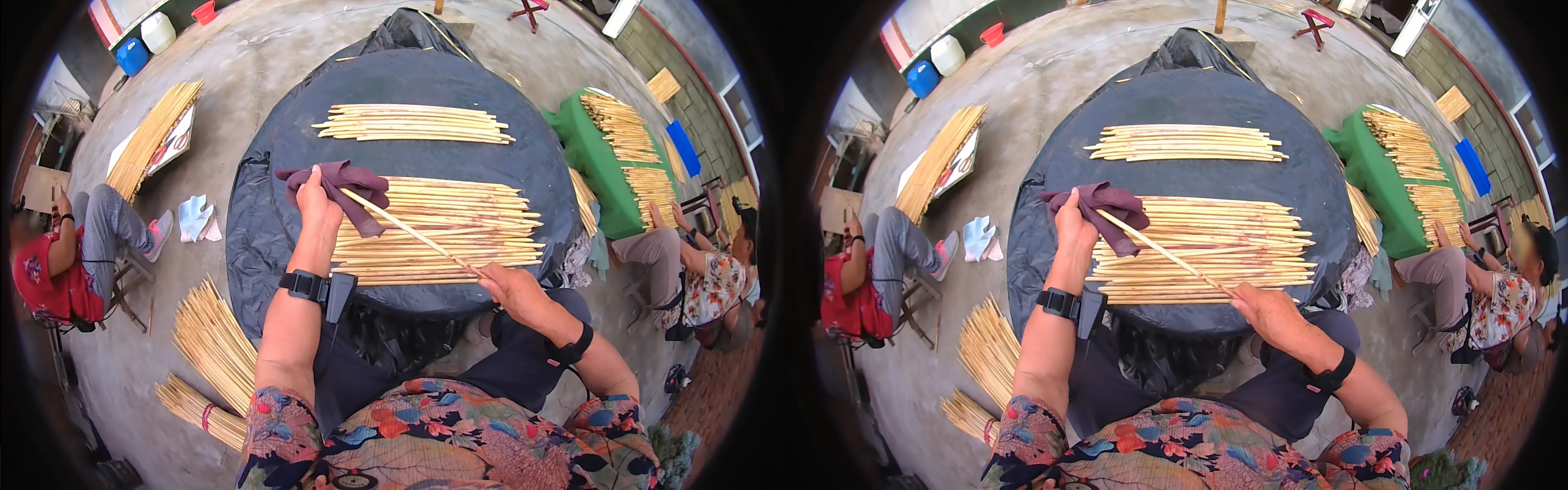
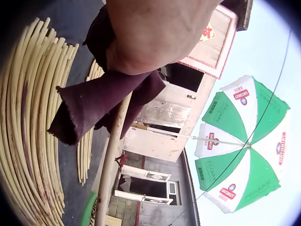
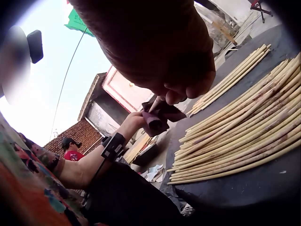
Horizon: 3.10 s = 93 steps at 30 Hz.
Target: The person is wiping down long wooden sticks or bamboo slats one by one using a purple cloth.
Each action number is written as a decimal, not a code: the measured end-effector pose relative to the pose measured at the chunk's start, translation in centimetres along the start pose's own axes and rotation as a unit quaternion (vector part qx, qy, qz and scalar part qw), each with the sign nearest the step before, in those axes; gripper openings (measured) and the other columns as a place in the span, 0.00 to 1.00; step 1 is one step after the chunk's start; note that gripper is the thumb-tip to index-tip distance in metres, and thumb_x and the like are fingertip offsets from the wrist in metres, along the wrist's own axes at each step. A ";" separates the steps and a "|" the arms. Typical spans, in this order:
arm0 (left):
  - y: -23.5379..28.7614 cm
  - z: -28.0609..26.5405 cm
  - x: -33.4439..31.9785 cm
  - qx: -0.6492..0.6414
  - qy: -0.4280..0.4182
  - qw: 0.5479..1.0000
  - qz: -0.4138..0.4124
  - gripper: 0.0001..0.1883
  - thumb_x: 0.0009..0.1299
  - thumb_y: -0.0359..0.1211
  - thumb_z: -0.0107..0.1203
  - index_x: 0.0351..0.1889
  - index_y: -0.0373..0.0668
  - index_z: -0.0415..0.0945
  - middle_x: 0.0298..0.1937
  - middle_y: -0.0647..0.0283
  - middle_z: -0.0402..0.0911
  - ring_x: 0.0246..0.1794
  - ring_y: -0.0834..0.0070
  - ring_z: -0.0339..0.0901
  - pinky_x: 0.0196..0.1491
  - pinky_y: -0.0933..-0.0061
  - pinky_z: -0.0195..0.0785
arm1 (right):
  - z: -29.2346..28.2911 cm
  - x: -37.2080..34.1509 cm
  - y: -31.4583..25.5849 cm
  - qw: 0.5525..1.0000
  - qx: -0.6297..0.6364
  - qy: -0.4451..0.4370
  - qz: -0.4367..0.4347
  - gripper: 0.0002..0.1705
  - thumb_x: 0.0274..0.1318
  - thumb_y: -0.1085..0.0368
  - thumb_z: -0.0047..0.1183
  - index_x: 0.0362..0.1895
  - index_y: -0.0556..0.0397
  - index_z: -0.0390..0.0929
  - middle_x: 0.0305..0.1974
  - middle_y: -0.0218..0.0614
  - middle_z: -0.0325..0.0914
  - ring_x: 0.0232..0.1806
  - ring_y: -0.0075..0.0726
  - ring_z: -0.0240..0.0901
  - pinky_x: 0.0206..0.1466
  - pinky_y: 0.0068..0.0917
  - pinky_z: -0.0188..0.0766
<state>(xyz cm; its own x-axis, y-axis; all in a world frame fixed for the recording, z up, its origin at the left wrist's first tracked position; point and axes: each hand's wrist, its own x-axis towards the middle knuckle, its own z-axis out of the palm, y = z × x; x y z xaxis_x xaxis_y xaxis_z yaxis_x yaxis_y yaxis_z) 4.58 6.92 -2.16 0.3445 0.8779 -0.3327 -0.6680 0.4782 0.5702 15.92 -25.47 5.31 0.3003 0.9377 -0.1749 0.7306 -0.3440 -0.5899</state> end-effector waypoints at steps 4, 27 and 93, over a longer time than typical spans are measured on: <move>1.1 -0.5 0.6 -0.027 0.024 0.999 0.012 0.09 0.69 0.31 0.41 0.40 0.35 0.64 0.41 0.57 0.71 0.39 0.67 0.72 0.46 0.64 0.68 | -1.6 -1.7 1.0 0.997 -0.040 0.067 -0.003 0.07 0.52 0.65 0.48 0.32 0.53 0.66 0.25 0.45 0.70 0.28 0.54 0.68 0.29 0.39 0.63; -2.6 2.5 -6.8 -0.030 -0.295 0.937 -0.184 0.17 0.70 0.39 0.39 0.51 0.37 0.63 0.53 0.59 0.69 0.54 0.64 0.65 0.58 0.59 0.56 | 2.4 9.1 -2.3 0.971 0.223 0.062 0.054 0.10 0.49 0.71 0.48 0.38 0.58 0.70 0.29 0.45 0.71 0.33 0.51 0.69 0.36 0.35 0.64; -2.5 2.8 -5.7 0.039 -0.164 0.984 -0.059 0.08 0.68 0.36 0.45 0.36 0.40 0.66 0.34 0.62 0.74 0.31 0.74 0.74 0.36 0.72 0.71 | 4.7 15.6 -4.8 0.930 0.356 -0.078 0.041 0.15 0.62 0.58 0.35 0.35 0.56 0.69 0.18 0.28 0.64 0.15 0.17 0.57 0.15 0.17 0.56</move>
<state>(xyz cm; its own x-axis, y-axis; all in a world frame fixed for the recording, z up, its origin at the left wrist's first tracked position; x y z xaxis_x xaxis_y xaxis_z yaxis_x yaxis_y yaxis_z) 6.15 0.79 0.41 0.6197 0.7708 -0.1477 -0.5615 0.5669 0.6028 14.18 -8.94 1.69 0.2042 0.9248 -0.3211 0.1011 -0.3461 -0.9327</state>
